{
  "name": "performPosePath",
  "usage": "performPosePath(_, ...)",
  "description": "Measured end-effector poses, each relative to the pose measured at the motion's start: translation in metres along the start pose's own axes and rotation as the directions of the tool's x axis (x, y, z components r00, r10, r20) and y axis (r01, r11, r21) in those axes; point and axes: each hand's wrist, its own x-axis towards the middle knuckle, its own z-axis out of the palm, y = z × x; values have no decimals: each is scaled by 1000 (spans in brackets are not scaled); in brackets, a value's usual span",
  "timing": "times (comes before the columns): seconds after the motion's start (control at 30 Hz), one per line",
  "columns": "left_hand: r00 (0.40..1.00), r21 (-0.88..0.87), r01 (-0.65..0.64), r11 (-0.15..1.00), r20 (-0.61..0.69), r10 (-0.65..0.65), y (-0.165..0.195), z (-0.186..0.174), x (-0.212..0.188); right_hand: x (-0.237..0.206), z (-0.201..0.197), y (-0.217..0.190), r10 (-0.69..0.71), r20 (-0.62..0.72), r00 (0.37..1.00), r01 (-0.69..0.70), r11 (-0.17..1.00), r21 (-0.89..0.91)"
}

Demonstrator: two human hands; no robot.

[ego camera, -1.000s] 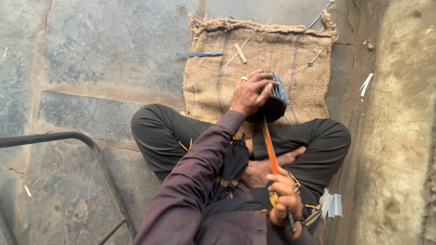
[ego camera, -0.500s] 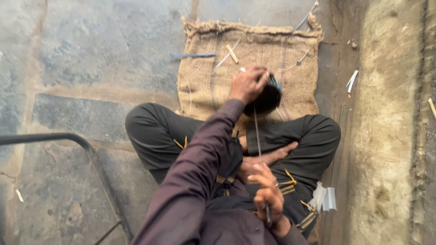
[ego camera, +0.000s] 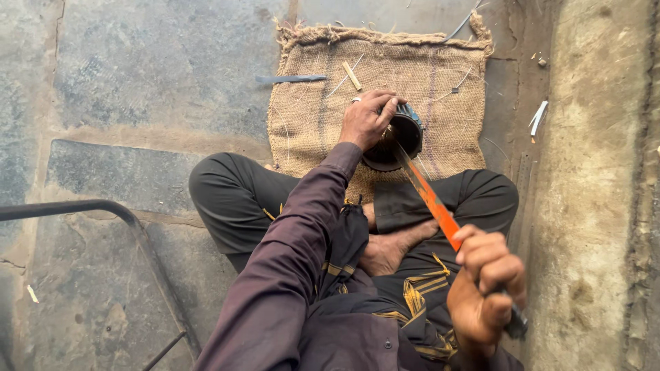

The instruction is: The person sits cross-legged on a jute sack on the floor and files the inner edge of a cylindrical finned metal housing, holding the housing steady with one hand while moving a flat file with the other. They rotate the housing between filing passes and handle small white strips beside them.

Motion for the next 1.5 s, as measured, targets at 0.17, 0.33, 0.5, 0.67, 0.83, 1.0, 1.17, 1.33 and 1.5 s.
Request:
performPosePath(0.17, 1000, 15, 7, 1000, 22, -7, -4, 4, 4, -10, -6, -5, 9, 15, 1000, -10, 996, 92)
performPosePath(0.33, 998, 9, 45, 999, 33, -46, -7, 4, 6, -16, -11, -2, -42, 16, 999, 40, 989, 145)
performPosePath(0.5, 998, 24, 54, 998, 28, -55, -8, 4, 6, -13, -13, -4, -11, 15, 1000, 9, 987, 163)
performPosePath(0.67, 998, 15, 57, 998, 37, -58, -6, 2, 7, -15, -15, 0, -21, 19, 1000, 18, 990, 137)
performPosePath(0.83, 996, 8, 81, 997, 43, -81, -5, 1, 8, -17, -27, 1, -66, -206, 976, 82, 994, 73)
performPosePath(1.0, 996, -33, 81, 996, 37, -80, -7, 1, 9, -12, -41, -4, -125, -323, 938, 107, 992, -74)
performPosePath(1.17, 994, -13, 100, 995, 36, -100, -7, -1, 9, -13, -27, -4, -254, -255, 933, 241, 967, -81)
performPosePath(1.33, 989, -40, 137, 990, 66, -135, -8, -2, 11, -7, -13, -8, -317, -125, 940, 316, 948, -30)
performPosePath(1.5, 989, -42, 137, 990, 68, -134, -12, -1, 12, -5, -11, -11, -312, -107, 944, 313, 950, -10)
